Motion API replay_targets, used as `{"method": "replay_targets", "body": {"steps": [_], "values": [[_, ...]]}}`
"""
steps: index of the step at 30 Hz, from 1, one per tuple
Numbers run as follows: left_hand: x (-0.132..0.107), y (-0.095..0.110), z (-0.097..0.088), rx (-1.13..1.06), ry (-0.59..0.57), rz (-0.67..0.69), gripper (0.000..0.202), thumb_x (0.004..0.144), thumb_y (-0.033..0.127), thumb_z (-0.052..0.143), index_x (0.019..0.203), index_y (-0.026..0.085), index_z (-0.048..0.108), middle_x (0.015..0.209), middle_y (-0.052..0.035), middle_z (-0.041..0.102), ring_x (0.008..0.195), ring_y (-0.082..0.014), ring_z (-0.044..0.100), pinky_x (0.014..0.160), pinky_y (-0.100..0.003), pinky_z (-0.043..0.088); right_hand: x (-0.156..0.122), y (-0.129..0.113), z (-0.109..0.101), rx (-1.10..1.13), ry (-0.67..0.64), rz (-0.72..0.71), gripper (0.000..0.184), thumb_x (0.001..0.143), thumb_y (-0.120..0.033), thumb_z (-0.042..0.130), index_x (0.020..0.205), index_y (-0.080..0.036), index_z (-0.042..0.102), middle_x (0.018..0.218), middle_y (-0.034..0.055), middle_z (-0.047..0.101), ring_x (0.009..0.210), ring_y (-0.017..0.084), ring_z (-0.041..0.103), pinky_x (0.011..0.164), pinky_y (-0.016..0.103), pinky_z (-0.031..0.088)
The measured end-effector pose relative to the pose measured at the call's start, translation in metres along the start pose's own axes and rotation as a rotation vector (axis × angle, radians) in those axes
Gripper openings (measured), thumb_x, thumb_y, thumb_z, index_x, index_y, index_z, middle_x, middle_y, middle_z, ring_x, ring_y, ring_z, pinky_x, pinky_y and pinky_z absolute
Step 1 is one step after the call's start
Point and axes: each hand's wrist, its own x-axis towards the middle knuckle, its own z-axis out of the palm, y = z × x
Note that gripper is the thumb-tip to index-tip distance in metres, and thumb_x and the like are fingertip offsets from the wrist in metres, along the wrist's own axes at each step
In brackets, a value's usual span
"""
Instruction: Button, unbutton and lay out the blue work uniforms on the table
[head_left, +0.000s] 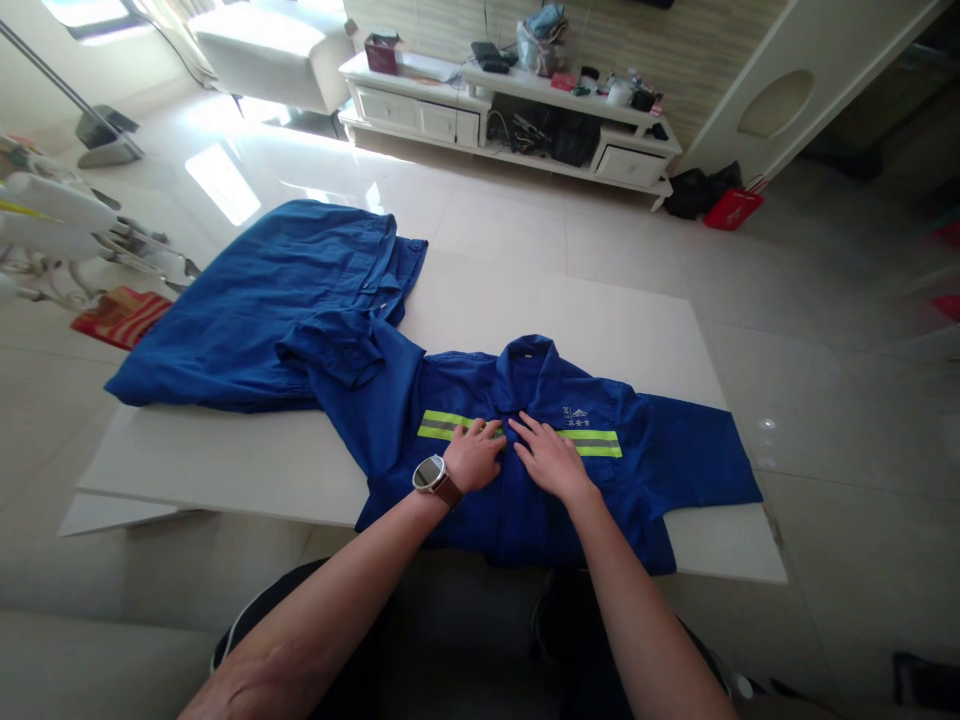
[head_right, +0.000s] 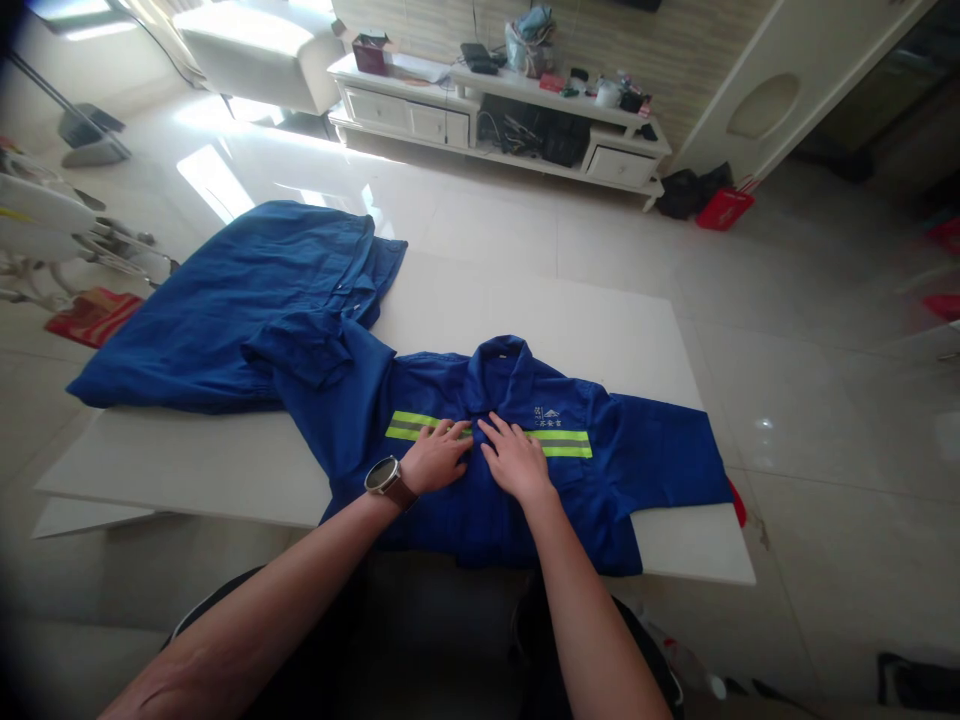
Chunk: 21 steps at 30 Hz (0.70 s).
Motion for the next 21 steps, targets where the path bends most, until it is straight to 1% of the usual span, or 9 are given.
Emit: {"method": "replay_targets", "body": {"steps": [3,5,8,10,13,15,16,19,21], "values": [[0.002,0.001,-0.001,-0.018,-0.003,-0.013,0.060,0.090,0.027,0.060,0.148,0.032,0.053,0.163,-0.0046,0.043,0.142,-0.0344,0.041,0.109,-0.060,0.042,0.000,0.002,-0.004,-0.049,-0.011,0.163,0.053,0.105,-0.042,0.040,0.158,-0.037,0.041,0.170,-0.0008,0.029,0.144,0.032,0.044,0.112,0.059,0.040],[0.003,0.001,-0.002,-0.021,-0.009,-0.023,0.064,0.090,0.026,0.060,0.152,0.035,0.048,0.163,-0.0040,0.043,0.142,-0.0344,0.041,0.109,-0.059,0.042,0.000,0.004,-0.006,-0.047,-0.026,0.223,0.054,0.104,-0.041,0.041,0.157,-0.034,0.043,0.170,0.0002,0.029,0.143,0.035,0.045,0.111,0.062,0.041],[0.003,0.001,-0.001,-0.018,-0.006,-0.020,0.065,0.090,0.026,0.060,0.153,0.035,0.048,0.162,-0.0038,0.044,0.142,-0.0347,0.042,0.109,-0.059,0.042,0.000,0.008,-0.008,-0.027,-0.047,0.183,0.055,0.103,-0.039,0.043,0.157,-0.030,0.044,0.171,0.0010,0.028,0.145,0.036,0.043,0.111,0.061,0.042],[0.003,0.000,0.000,-0.019,0.000,-0.014,0.064,0.090,0.027,0.060,0.152,0.035,0.048,0.162,-0.0037,0.044,0.142,-0.0345,0.042,0.109,-0.059,0.042,0.001,0.010,-0.008,-0.032,-0.026,0.146,0.055,0.101,-0.036,0.046,0.156,-0.029,0.047,0.170,0.0015,0.030,0.146,0.035,0.040,0.113,0.059,0.042],[0.002,0.000,0.002,-0.022,0.008,-0.010,0.061,0.090,0.028,0.061,0.150,0.035,0.050,0.162,-0.0038,0.044,0.141,-0.0341,0.042,0.109,-0.057,0.042,0.001,0.013,-0.006,0.008,-0.003,0.047,0.054,0.099,-0.031,0.050,0.153,-0.027,0.051,0.169,0.0024,0.033,0.149,0.030,0.037,0.118,0.052,0.039],[0.002,0.000,0.002,-0.019,0.013,-0.010,0.060,0.090,0.028,0.062,0.148,0.034,0.052,0.162,-0.0043,0.044,0.141,-0.0342,0.042,0.108,-0.058,0.042,0.001,0.013,-0.004,0.055,-0.017,-0.012,0.057,0.099,-0.030,0.052,0.155,-0.024,0.048,0.169,0.0027,0.032,0.151,0.026,0.035,0.122,0.045,0.037],[0.002,0.000,0.002,-0.018,0.015,-0.011,0.060,0.089,0.028,0.062,0.148,0.033,0.052,0.161,-0.0046,0.044,0.140,-0.0343,0.042,0.108,-0.058,0.042,0.001,0.013,-0.004,0.068,-0.023,-0.018,0.060,0.098,-0.029,0.052,0.157,-0.023,0.045,0.170,0.0026,0.031,0.152,0.026,0.034,0.123,0.044,0.035],[0.003,0.000,0.002,-0.022,0.020,-0.010,0.061,0.089,0.028,0.062,0.148,0.034,0.051,0.161,-0.0047,0.045,0.140,-0.0341,0.042,0.108,-0.057,0.042,0.001,0.011,-0.001,0.061,-0.038,0.016,0.064,0.099,-0.030,0.051,0.162,-0.027,0.037,0.172,0.0002,0.025,0.153,0.031,0.033,0.123,0.048,0.035],[0.003,0.000,0.002,-0.027,0.024,-0.007,0.061,0.089,0.028,0.062,0.148,0.034,0.051,0.160,-0.0048,0.046,0.139,-0.0338,0.042,0.108,-0.057,0.042,0.001,0.008,0.001,0.033,-0.051,0.036,0.064,0.100,-0.032,0.051,0.163,-0.032,0.036,0.172,-0.0015,0.022,0.152,0.035,0.034,0.122,0.051,0.036]]}}
